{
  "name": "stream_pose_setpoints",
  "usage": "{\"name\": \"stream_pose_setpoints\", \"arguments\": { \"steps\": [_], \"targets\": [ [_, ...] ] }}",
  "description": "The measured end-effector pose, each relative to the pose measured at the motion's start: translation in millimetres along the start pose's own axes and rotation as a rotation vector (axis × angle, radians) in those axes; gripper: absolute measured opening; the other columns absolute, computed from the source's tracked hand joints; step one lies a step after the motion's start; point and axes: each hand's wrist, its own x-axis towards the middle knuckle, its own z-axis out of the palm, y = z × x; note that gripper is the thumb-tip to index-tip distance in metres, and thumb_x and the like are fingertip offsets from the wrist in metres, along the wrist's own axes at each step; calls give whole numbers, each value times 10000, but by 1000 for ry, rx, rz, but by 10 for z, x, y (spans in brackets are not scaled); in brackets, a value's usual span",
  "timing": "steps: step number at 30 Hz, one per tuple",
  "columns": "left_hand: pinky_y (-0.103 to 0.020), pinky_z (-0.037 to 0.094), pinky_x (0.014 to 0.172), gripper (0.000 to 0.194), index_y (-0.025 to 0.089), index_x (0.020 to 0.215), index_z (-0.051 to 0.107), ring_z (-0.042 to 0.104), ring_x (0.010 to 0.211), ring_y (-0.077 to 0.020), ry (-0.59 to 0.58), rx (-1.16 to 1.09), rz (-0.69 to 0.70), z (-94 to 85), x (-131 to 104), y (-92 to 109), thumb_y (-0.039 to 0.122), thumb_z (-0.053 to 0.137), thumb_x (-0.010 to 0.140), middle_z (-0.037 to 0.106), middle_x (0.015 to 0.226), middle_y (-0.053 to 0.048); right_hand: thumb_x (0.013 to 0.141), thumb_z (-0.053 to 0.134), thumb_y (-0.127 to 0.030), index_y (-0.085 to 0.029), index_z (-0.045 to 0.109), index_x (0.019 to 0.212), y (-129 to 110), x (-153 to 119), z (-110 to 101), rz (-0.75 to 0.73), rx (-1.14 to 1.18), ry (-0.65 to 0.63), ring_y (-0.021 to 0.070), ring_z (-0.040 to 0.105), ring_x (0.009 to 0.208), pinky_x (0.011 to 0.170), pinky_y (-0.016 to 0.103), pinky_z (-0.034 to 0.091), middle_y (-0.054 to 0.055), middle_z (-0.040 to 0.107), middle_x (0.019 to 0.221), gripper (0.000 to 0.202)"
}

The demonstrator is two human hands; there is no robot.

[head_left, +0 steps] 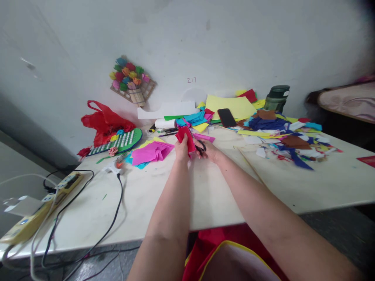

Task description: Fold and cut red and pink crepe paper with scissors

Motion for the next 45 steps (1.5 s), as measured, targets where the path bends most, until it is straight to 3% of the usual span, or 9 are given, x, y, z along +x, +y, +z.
{"name": "stream_pose_setpoints", "arguments": {
  "steps": [12,45],
  "targets": [
    [-243,430,473,352,130,731,538,550,443,-133,-52,12,-36,12,-19,-31,422,682,598,586,555,-30,695,560,-577,-171,474,692,7,4,-22,-34,-19,39,60,450,311,255,145,212,-45,491,421,415],
    [-217,414,470,275,125,737,545,555,457,-119,-18,-34,-68,46,-52,-4,370,645,662,589,564,-28,674,591,-535,-181,453,696,1,13,3,-66,26,77,50,408,302,266,147,193,-63,461,423,380]
  ]
}}
